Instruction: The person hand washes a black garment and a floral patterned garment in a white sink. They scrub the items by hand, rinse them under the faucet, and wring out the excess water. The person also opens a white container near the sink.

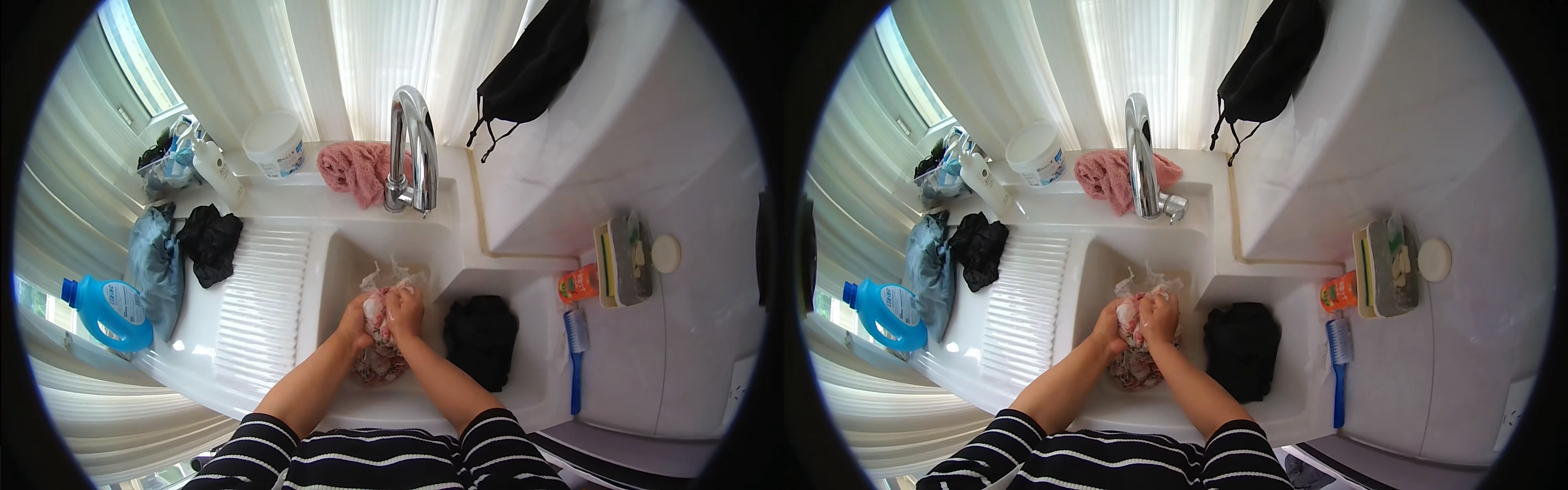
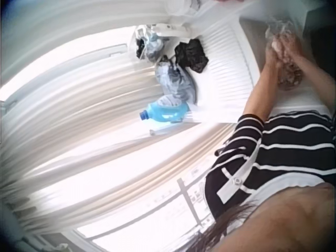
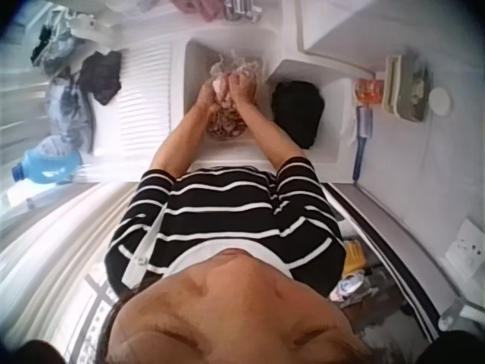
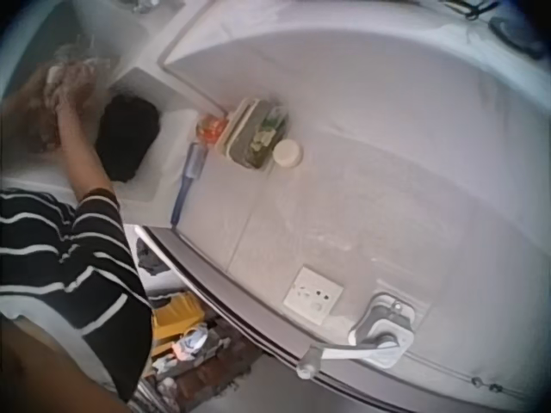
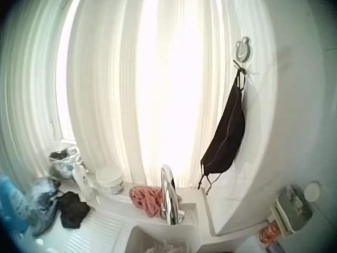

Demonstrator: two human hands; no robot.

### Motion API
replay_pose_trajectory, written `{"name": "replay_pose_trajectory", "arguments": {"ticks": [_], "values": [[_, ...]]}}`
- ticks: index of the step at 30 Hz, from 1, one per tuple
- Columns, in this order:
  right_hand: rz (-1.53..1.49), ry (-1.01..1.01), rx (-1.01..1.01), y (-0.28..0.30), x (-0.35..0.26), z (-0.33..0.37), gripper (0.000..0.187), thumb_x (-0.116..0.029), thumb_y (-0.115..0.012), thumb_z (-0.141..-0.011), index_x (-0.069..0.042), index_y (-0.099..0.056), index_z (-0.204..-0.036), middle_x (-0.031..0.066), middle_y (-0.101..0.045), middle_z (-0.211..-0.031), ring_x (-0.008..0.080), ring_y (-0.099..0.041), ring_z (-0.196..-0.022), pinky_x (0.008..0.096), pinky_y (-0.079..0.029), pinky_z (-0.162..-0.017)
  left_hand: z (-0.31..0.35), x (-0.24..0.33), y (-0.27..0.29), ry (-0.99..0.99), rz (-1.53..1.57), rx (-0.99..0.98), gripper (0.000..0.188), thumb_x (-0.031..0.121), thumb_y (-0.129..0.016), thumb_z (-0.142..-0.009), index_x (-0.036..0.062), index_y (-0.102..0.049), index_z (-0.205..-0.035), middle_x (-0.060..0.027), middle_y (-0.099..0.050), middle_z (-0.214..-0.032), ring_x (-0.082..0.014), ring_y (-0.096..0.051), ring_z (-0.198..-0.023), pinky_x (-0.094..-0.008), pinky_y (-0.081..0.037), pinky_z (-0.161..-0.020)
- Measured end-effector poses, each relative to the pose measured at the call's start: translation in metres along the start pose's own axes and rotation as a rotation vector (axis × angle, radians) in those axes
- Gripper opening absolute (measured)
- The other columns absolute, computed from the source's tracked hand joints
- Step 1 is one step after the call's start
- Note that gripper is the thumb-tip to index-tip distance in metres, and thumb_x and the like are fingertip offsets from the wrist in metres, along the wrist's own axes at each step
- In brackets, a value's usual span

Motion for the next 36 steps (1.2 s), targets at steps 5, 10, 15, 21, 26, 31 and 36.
{"name": "replay_pose_trajectory", "arguments": {"ticks": [5,10,15,21,26,31,36], "values": [[0.030,0.596,0.014,0.017,-0.104,0.048,0.023,-0.022,-0.054,-0.082,-0.001,-0.061,-0.082,0.0185,-0.058,-0.102,0.0354,-0.054,-0.090,0.0443,-0.041,-0.083,0.005,-0.001,-0.002,0.135,0.173,-0.064,0.045,0.051,-0.050,-0.090,0.0091,-0.065,-0.096,-0.0134,-0.067,-0.092,-0.0289,-0.065,-0.084,-0.0418,-0.053,-0.074],[0.101,0.331,-0.034,-0.009,-0.036,0.019,0.018,-0.018,-0.062,-0.074,0.000,-0.064,-0.075,0.0212,-0.060,-0.104,0.0384,-0.055,-0.094,0.0469,-0.043,-0.085,-0.021,-0.009,0.026,0.049,0.128,0.000,0.045,0.050,-0.048,-0.092,0.0071,-0.062,-0.091,-0.0119,-0.066,-0.085,-0.0263,-0.064,-0.076,-0.0397,-0.054,-0.069],[0.090,0.561,0.072,-0.007,-0.063,0.043,0.017,-0.018,-0.063,-0.074,-0.001,-0.061,-0.072,0.0180,-0.059,-0.097,0.0389,-0.054,-0.091,0.0477,-0.043,-0.081,0.023,0.012,-0.033,0.041,0.110,-0.028,0.031,0.035,-0.046,-0.094,0.0089,-0.061,-0.087,-0.0094,-0.064,-0.082,-0.0241,-0.063,-0.076,-0.0385,-0.053,-0.073],[0.017,0.427,-0.182,-0.017,-0.034,-0.006,0.013,-0.014,-0.064,-0.079,-0.003,-0.061,-0.073,0.0160,-0.058,-0.090,0.0385,-0.055,-0.082,0.0443,-0.045,-0.070,-0.001,0.003,0.010,0.012,0.138,0.114,0.029,0.026,-0.042,-0.089,0.0045,-0.062,-0.089,-0.0120,-0.066,-0.086,-0.0275,-0.063,-0.080,-0.0413,-0.053,-0.079],[0.098,0.651,-0.137,0.006,-0.055,-0.085,0.015,-0.016,-0.067,-0.081,-0.003,-0.060,-0.084,0.0174,-0.055,-0.099,0.0360,-0.055,-0.089,0.0435,-0.046,-0.075,0.031,0.022,-0.004,-0.042,-0.461,0.387,0.026,0.026,-0.054,-0.085,0.0026,-0.063,-0.093,-0.0124,-0.067,-0.084,-0.0293,-0.064,-0.079,-0.0422,-0.052,-0.080],[0.252,0.599,-0.120,0.000,-0.031,-0.078,0.029,-0.017,-0.068,-0.079,-0.005,-0.056,-0.101,0.0166,-0.054,-0.108,0.0359,-0.051,-0.102,0.0444,-0.041,-0.089,0.022,0.017,0.025,-0.584,-2.205,0.609,0.045,0.031,-0.058,-0.085,0.0013,-0.053,-0.118,-0.0190,-0.065,-0.099,-0.0367,-0.063,-0.092,-0.0441,-0.051,-0.086],[0.712,0.304,-0.118,-0.023,0.071,-0.001,0.058,-0.027,-0.070,-0.078,-0.006,-0.047,-0.128,0.0218,-0.044,-0.131,0.0410,-0.043,-0.118,0.0463,-0.037,-0.100,0.001,-0.041,0.048,0.265,-2.335,0.201,0.050,0.031,-0.066,-0.077,0.0062,-0.058,-0.120,-0.0158,-0.065,-0.108,-0.0326,-0.063,-0.100,-0.0438,-0.051,-0.086]]}}
Point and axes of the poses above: each hand's wrist, its own z-axis away from the middle knuckle, its own y-axis out of the back of the hand, x = y × z, the point moved 8 cm from there along -z, towards the middle knuckle
